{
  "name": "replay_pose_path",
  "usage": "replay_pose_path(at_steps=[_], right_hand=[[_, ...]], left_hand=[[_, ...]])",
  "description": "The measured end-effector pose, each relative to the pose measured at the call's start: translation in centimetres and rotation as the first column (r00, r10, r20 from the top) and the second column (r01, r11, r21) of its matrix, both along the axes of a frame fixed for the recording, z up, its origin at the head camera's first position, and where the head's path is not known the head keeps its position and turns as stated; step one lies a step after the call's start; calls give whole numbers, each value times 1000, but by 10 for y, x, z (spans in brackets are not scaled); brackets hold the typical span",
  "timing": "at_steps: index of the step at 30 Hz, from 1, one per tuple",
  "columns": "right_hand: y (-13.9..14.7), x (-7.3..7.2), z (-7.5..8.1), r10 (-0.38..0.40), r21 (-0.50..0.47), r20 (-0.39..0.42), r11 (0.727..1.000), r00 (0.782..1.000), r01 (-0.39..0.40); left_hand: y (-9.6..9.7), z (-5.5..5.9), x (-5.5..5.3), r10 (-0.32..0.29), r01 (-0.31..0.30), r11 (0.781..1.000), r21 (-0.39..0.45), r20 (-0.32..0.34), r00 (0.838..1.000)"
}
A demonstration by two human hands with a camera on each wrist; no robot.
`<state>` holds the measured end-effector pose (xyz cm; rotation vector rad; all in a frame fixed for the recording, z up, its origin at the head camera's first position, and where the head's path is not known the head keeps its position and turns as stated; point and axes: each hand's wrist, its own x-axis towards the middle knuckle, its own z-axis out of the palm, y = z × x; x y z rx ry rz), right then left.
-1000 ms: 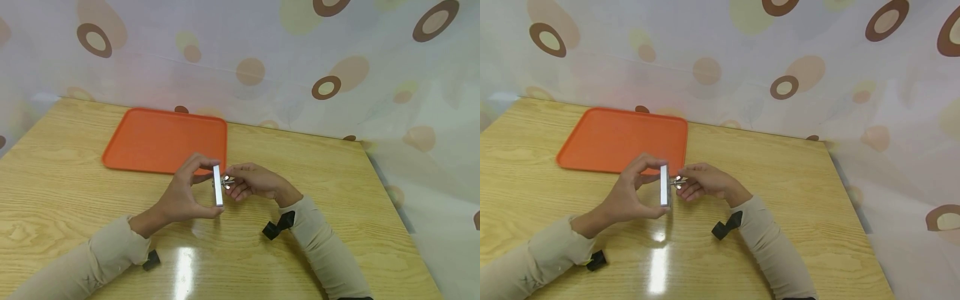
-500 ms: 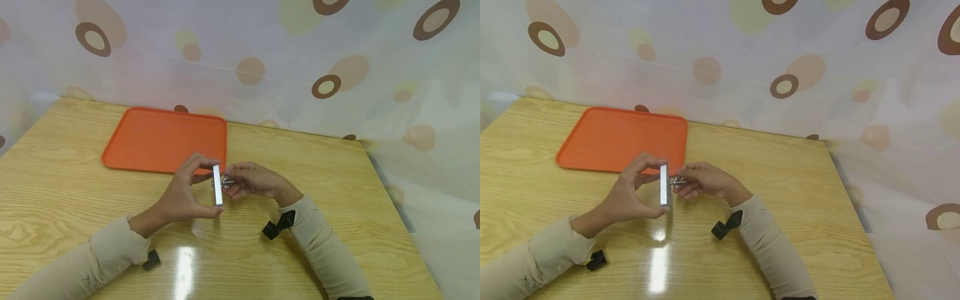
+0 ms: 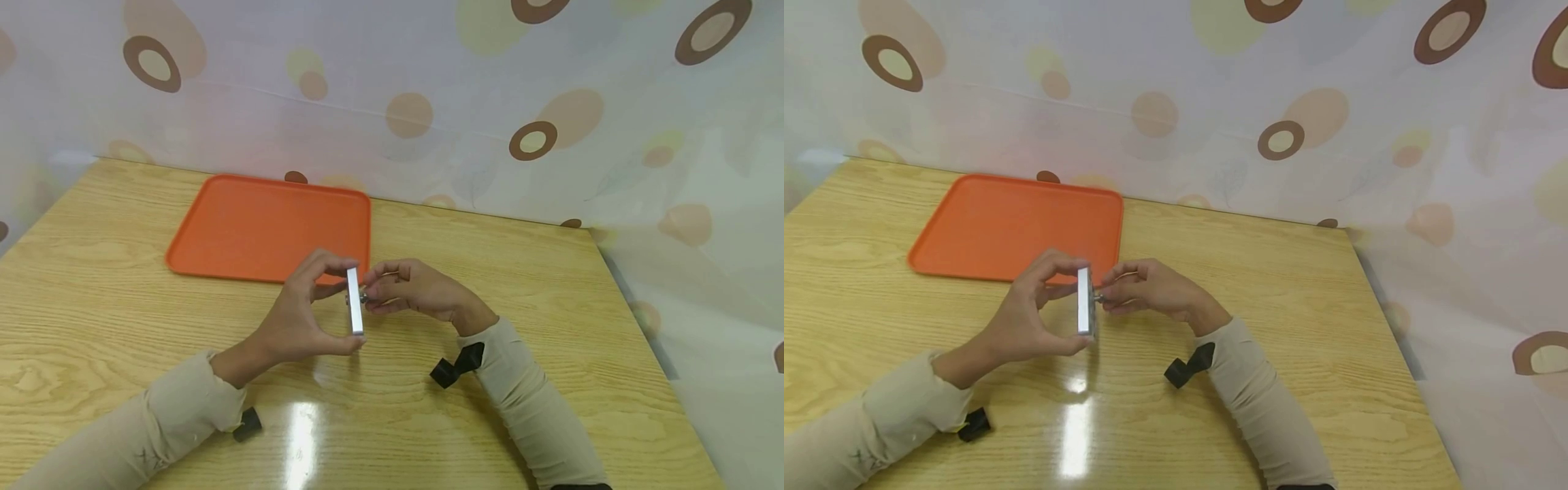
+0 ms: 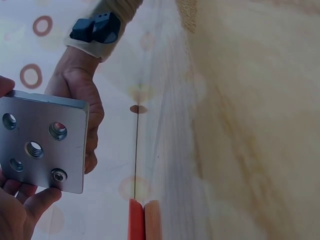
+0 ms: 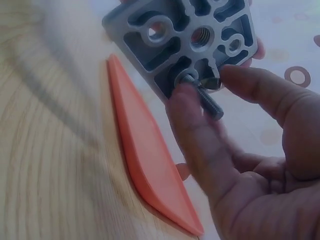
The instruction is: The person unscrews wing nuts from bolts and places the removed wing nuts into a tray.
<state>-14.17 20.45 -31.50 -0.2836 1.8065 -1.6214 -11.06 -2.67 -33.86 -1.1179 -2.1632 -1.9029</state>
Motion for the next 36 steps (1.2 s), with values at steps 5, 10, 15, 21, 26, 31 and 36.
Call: replay_pose_path(at_steps=[5,10,15,21,26,31,36], right_hand=[[0,1,0,6,19,9,1000,1000,-6],[-1,1,-1,22,68,-27,998,999,-20],[-3,2,-2,32,59,-94,998,995,-27],[-7,6,-2,15,26,-151,1000,988,-11],[-7,6,-1,42,51,-206,998,978,-32],[-1,3,0,32,77,-125,997,992,-23],[-2,-2,-5,-72,103,70,993,995,65]], left_hand=[[0,-1,-1,4,-4,1000,4,7,1000],[0,-3,-2,2,-2,1000,8,6,1000],[0,-2,-1,2,-2,1000,10,9,1000],[1,-2,-1,3,-3,1000,8,5,1000],[1,-1,-1,9,-9,1000,4,-3,1000],[1,-1,-2,9,-9,1000,3,-17,1000],[0,-1,-1,14,-14,1000,3,-23,1000]])
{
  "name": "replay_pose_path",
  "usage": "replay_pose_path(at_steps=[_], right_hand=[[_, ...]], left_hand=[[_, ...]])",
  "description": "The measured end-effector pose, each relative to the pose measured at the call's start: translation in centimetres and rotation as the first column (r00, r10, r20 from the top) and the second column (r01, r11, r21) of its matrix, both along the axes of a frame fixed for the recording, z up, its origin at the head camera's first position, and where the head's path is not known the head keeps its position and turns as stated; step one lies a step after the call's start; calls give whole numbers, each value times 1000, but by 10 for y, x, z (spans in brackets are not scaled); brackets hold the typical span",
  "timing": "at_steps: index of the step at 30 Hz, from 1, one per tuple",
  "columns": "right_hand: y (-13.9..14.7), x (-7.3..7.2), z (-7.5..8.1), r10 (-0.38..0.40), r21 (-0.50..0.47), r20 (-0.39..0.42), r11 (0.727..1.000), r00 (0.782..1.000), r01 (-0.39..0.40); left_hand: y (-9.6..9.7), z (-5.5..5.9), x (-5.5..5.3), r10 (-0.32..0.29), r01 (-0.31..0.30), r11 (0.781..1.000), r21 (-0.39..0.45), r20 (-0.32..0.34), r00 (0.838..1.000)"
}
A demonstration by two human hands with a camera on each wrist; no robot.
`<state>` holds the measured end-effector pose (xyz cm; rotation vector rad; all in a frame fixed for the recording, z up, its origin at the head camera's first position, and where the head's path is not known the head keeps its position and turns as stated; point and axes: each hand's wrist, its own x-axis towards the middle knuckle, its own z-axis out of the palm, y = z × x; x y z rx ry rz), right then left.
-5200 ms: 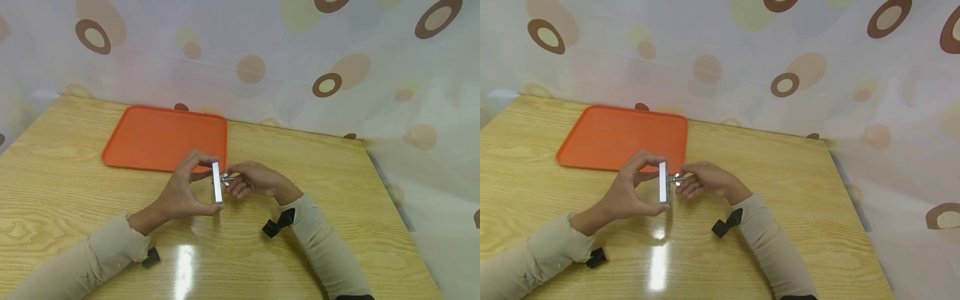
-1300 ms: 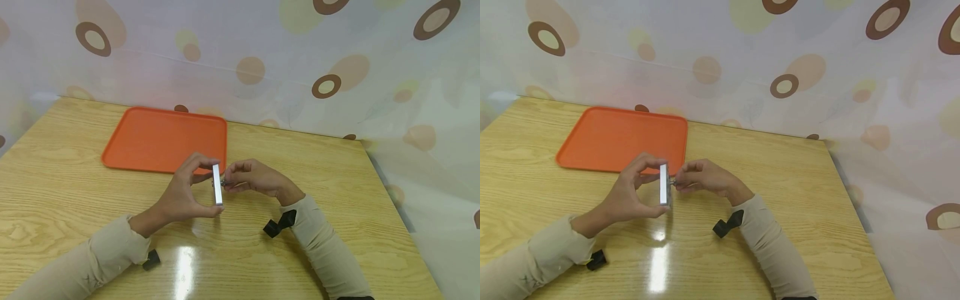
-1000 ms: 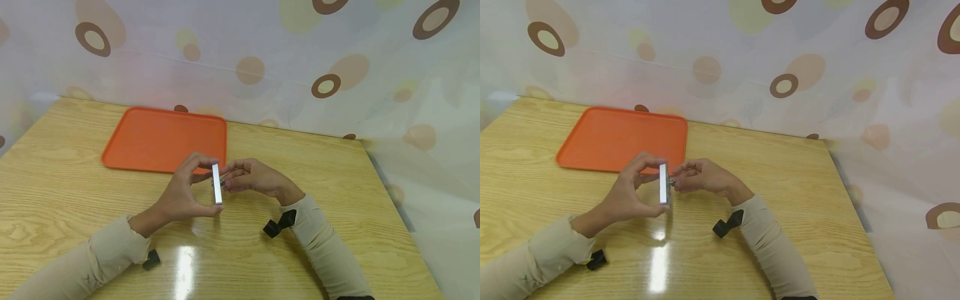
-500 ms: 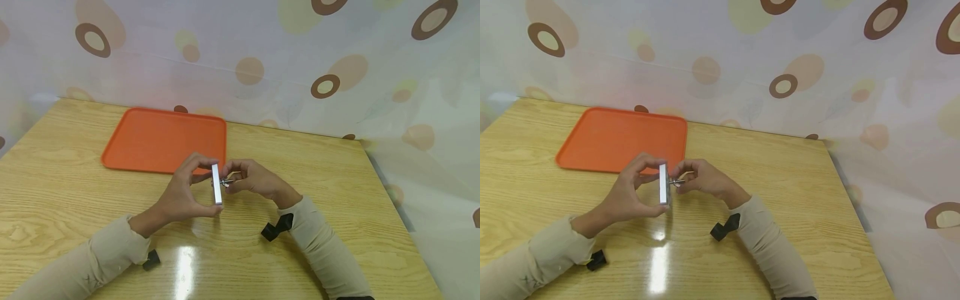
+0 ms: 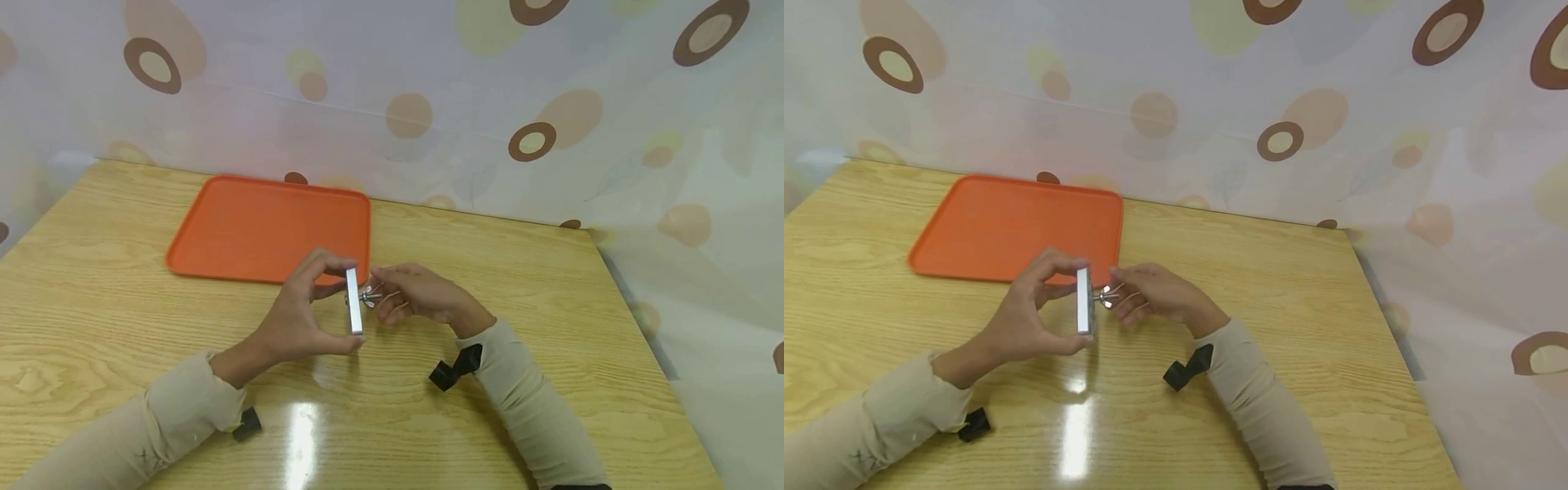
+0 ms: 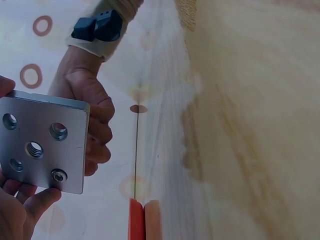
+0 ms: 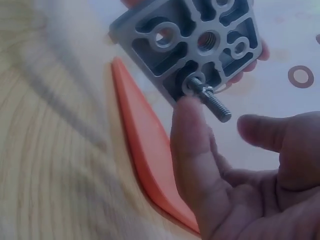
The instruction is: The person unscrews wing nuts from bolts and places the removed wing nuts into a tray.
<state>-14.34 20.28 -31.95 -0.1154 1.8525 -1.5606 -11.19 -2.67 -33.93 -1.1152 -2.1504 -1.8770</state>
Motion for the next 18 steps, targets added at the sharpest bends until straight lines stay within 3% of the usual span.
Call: replay_pose_path(at_steps=[3,7,18], right_hand=[[-2,-1,-3,11,-10,61,1000,998,-11],[-2,0,-1,37,-36,82,999,996,-35],[-2,2,2,48,-46,46,998,998,-46]], left_hand=[[0,0,0,0,0,1000,-1,3,1000],[0,1,0,-2,2,1000,-2,-4,1000],[0,0,0,-5,5,1000,6,-7,1000]])
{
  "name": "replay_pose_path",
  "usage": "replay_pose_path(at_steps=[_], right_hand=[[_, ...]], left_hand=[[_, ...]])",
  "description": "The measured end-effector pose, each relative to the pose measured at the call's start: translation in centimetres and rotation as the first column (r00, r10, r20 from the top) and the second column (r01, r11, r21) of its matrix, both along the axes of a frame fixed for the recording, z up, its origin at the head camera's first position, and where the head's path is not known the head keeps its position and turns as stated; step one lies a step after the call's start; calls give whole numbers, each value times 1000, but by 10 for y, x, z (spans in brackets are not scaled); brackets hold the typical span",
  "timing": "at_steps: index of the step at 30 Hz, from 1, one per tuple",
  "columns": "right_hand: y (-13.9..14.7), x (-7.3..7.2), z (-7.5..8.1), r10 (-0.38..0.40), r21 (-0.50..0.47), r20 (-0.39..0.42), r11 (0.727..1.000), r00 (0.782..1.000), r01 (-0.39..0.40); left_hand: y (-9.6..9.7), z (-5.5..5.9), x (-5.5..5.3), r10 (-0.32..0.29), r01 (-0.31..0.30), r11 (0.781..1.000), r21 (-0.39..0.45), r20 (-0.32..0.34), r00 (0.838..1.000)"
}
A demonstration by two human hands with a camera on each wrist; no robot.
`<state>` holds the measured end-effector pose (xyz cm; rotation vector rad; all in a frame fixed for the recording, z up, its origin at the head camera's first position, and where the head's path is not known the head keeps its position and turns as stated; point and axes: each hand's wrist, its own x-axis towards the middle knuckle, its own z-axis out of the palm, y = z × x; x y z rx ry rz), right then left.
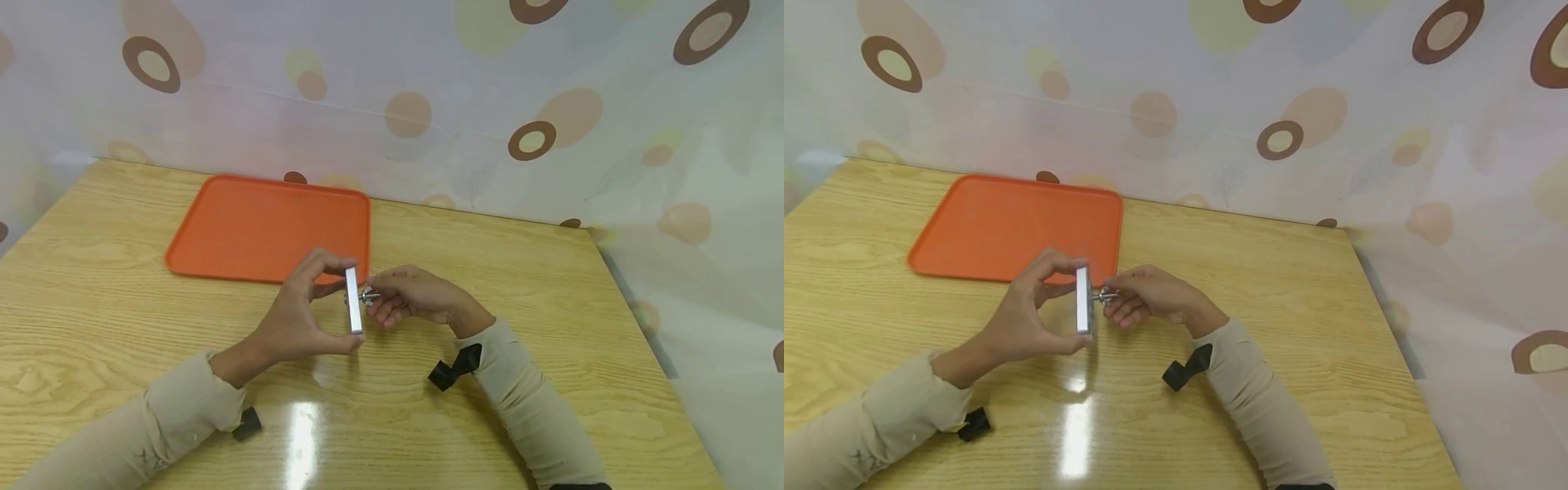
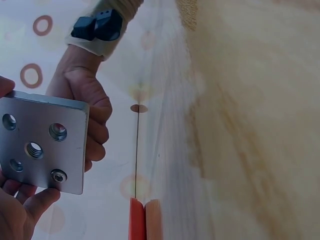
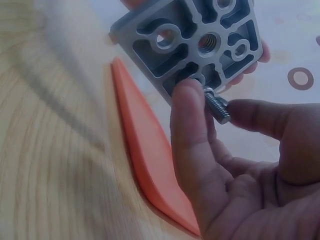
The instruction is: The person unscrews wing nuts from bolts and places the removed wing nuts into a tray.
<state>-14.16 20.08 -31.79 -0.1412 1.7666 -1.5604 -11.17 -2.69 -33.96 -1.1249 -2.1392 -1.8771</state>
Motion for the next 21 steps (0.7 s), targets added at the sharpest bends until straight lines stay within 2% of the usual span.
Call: replay_pose_path(at_steps=[5,12,21], right_hand=[[1,0,1,13,20,-53,1000,999,-12],[3,0,2,4,17,-82,1000,997,-3],[2,2,3,-4,-28,-109,1000,994,1]], left_hand=[[-1,1,0,0,0,1000,-2,-1,1000],[0,0,-2,-4,4,1000,-3,-3,1000],[-1,1,-1,-16,15,1000,10,37,999]])
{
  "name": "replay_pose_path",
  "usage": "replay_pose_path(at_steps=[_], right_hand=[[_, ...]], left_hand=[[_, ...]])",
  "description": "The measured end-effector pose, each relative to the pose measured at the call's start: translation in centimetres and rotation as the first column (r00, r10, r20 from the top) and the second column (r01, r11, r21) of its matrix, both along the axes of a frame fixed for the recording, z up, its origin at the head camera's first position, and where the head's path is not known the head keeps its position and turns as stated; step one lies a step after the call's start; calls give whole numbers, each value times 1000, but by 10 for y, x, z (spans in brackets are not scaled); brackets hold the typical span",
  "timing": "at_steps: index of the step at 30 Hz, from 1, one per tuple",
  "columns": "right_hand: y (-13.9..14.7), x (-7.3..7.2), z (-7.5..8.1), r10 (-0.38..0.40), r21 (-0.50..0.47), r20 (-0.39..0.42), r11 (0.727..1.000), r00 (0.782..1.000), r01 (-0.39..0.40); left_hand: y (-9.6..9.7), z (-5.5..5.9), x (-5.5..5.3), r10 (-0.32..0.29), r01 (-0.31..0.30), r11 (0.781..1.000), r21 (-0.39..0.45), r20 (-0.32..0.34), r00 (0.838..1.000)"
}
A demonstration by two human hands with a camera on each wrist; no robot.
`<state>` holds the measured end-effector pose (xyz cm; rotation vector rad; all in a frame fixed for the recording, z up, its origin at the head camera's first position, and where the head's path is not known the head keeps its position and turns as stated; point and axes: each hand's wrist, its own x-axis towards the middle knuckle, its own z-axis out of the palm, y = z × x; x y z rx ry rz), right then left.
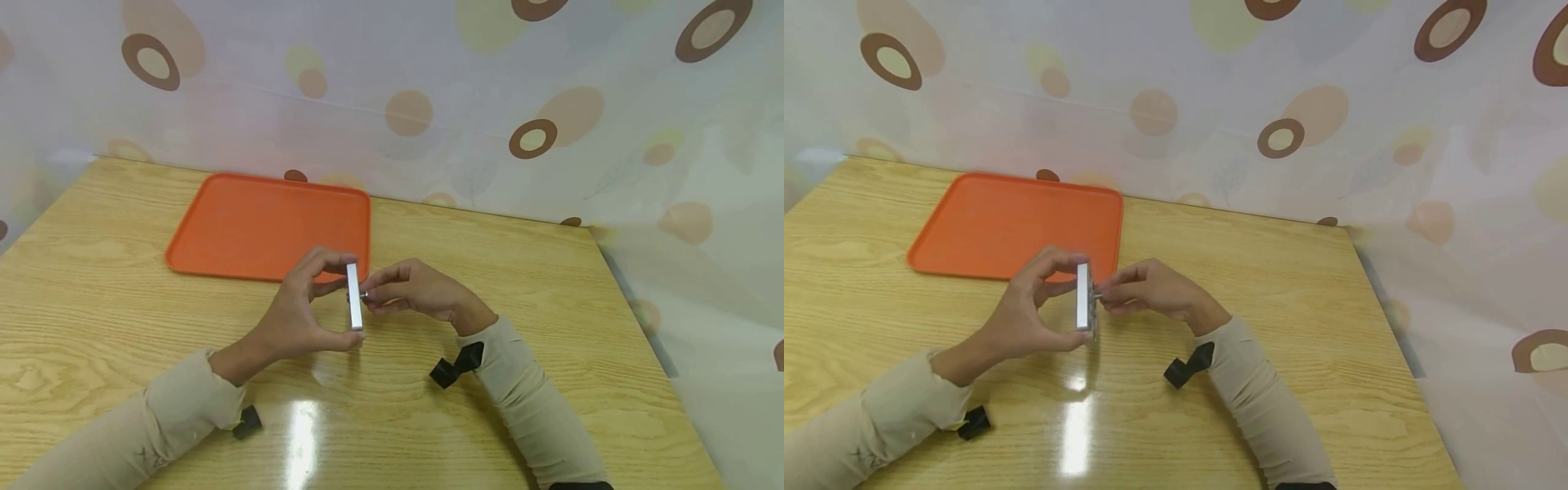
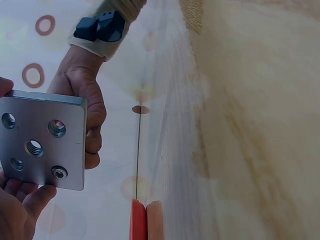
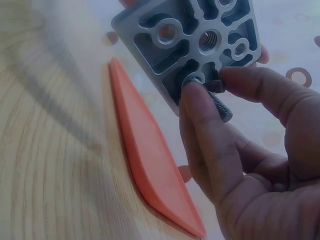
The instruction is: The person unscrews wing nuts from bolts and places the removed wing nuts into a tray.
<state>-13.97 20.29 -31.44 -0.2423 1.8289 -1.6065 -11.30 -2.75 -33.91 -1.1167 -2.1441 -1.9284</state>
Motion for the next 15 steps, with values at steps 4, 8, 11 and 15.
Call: replay_pose_path(at_steps=[4,8,11,15], right_hand=[[0,0,0,-13,-1,-13,1000,1000,13],[-1,1,-1,-14,-11,-27,1000,1000,14],[-1,1,-1,-12,-25,-37,1000,999,11],[0,1,-3,-13,-38,-44,999,999,12]], left_hand=[[-2,1,0,-11,11,1000,-8,30,1000],[-4,3,-1,-23,25,999,-20,68,997],[-5,4,-3,-29,31,999,-23,105,994],[-5,6,-4,-29,34,999,-29,161,986]])
